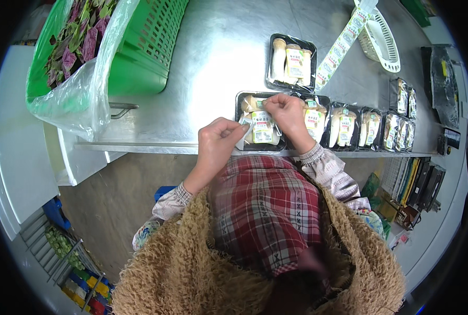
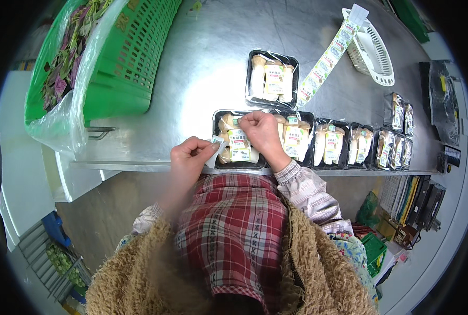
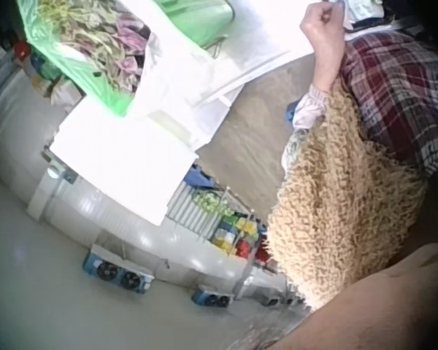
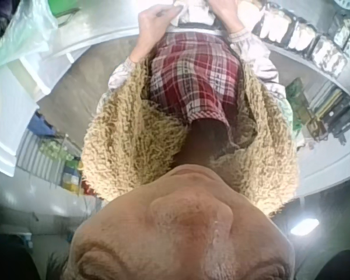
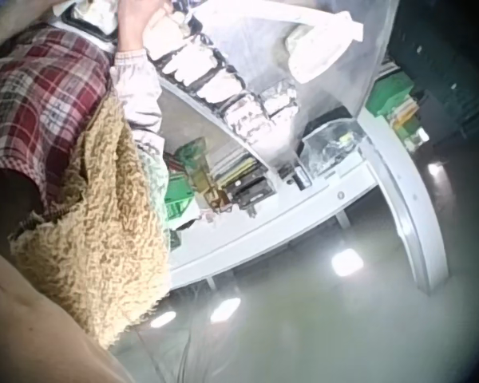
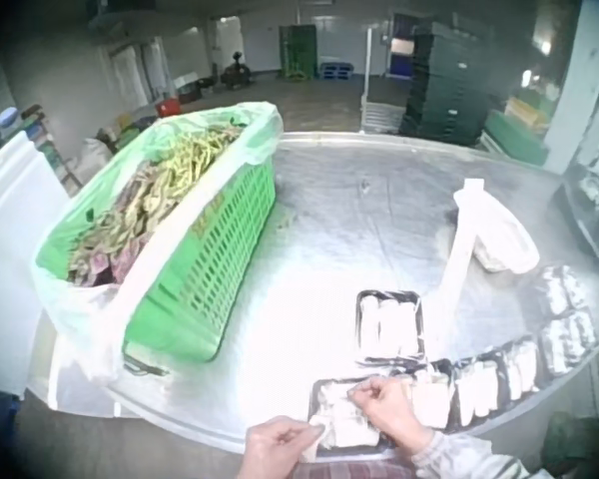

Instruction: The person applies printed labels to multiple plastic trays of mushrooms on a metal worktable. They tear labels from a roll, smooth them onto the trays, and arrange the labeled trays in rows.

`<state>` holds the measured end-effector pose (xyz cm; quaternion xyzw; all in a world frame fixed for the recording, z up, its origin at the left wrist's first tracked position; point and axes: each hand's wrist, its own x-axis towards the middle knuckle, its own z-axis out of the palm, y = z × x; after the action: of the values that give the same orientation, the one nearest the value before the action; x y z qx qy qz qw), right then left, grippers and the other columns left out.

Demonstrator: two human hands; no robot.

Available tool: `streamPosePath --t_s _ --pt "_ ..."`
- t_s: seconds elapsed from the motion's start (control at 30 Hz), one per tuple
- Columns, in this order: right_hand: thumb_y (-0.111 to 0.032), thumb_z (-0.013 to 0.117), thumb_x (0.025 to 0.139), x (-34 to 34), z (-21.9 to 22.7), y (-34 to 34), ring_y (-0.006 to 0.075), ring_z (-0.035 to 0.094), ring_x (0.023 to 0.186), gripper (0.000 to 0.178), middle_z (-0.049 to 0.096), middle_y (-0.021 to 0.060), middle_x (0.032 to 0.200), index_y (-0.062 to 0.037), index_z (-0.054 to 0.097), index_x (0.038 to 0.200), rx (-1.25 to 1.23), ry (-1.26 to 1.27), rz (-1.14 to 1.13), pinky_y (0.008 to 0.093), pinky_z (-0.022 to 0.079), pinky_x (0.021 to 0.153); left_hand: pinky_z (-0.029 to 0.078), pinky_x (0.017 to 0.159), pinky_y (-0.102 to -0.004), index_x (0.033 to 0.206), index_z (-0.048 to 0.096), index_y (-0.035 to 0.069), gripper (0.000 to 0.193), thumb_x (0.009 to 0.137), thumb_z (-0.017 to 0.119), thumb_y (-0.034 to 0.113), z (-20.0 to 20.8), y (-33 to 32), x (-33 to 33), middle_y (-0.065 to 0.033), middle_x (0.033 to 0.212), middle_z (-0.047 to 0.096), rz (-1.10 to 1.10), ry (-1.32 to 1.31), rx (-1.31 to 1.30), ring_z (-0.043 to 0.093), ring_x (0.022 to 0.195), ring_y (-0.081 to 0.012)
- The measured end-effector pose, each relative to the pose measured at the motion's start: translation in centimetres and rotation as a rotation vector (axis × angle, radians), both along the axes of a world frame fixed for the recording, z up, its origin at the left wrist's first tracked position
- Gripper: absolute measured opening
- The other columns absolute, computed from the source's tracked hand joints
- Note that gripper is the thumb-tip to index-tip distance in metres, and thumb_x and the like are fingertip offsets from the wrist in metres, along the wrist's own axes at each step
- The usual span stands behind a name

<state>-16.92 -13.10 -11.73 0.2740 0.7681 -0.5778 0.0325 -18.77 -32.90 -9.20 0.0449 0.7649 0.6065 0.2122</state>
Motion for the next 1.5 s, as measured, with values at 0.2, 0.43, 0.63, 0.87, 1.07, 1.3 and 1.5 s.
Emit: streamPosePath --t_s 0.2,0.43,0.63,0.87,1.07,1.3,1.5 --pt "-0.026 0.073 0.073 -0.9 -0.4 -0.6 0.0332 0.063 0.059 0.023 0.064 0.0165 0.064 -0.0038 0.065 0.072 0.710 -0.002 0.193 0.0431 0.049 0.057 0.030 0.049 -0.0172 0.078 0.065 -0.001 0.011 0.083 0.071 0.007 -0.3 -0.1 -1.2 0.0039 0.063 0.057 -0.032 -0.015 0.133 0.041 0.056 -0.0002" --pt "-0.007 0.061 0.089 0.5 6.8 -2.0 0.0119 0.059 0.080 0.018 0.063 0.0085 0.094 0.0012 0.065 0.104 -0.024 0.211 0.334 0.0252 0.049 0.071 0.034 0.052 -0.0165 0.079 0.065 0.000 0.009 0.084 0.071 0.006 0.2 0.9 -2.4 0.0032 0.066 0.058 -0.073 -0.093 0.207 0.044 0.059 -0.0006" --pt "-0.004 0.058 0.091 1.0 6.8 -1.3 0.0078 0.060 0.077 0.017 0.066 0.0039 0.092 0.0017 0.064 0.106 -0.150 0.067 0.251 0.0233 0.050 0.071 0.045 0.063 -0.0221 0.087 0.068 0.000 0.007 0.080 0.070 -0.001 0.0 1.5 -3.1 -0.0063 0.088 0.064 -0.223 0.260 0.180 0.057 0.073 -0.0082" --pt "-0.002 0.057 0.090 1.0 7.1 -0.3 0.0056 0.058 0.073 0.017 0.066 0.0026 0.086 0.0013 0.064 0.105 -0.172 -0.014 0.316 0.0216 0.048 0.066 0.049 0.067 -0.0243 0.088 0.070 0.000 0.010 0.078 0.071 -0.002 -0.1 1.6 -3.5 -0.0076 0.090 0.065 -0.344 0.237 0.163 0.062 0.080 -0.0129" --pt "0.000 0.060 0.087 0.5 6.8 0.4 0.0048 0.055 0.068 0.016 0.063 0.0010 0.079 0.0017 0.064 0.101 -0.161 -0.043 0.367 0.0210 0.045 0.060 0.047 0.059 -0.0269 0.079 0.068 0.002 0.008 0.074 0.075 0.004 0.1 1.9 -3.9 -0.0069 0.077 0.063 -0.340 0.332 0.098 0.060 0.068 -0.0165" --pt "-0.002 0.061 0.081 -1.1 7.1 0.5 0.0177 0.061 0.063 0.009 0.063 0.0126 0.072 0.0048 0.062 0.086 -0.013 0.083 0.380 0.0288 0.048 0.058 0.046 0.053 -0.0283 0.076 0.069 0.003 0.011 0.074 0.076 0.011 1.0 2.3 -5.1 -0.0063 0.070 0.062 -0.338 0.328 0.000 0.059 0.061 -0.0174" --pt "-0.011 0.057 0.085 -5.4 5.0 6.1 0.0100 0.054 0.067 0.011 0.061 0.0041 0.072 -0.0008 0.061 0.086 0.063 0.139 0.077 0.0259 0.045 0.062 0.048 0.055 -0.0271 0.078 0.070 0.003 0.009 0.076 0.075 0.010 0.8 2.7 -6.2 -0.0073 0.074 0.065 -0.271 0.331 -0.035 0.063 0.064 -0.0178"
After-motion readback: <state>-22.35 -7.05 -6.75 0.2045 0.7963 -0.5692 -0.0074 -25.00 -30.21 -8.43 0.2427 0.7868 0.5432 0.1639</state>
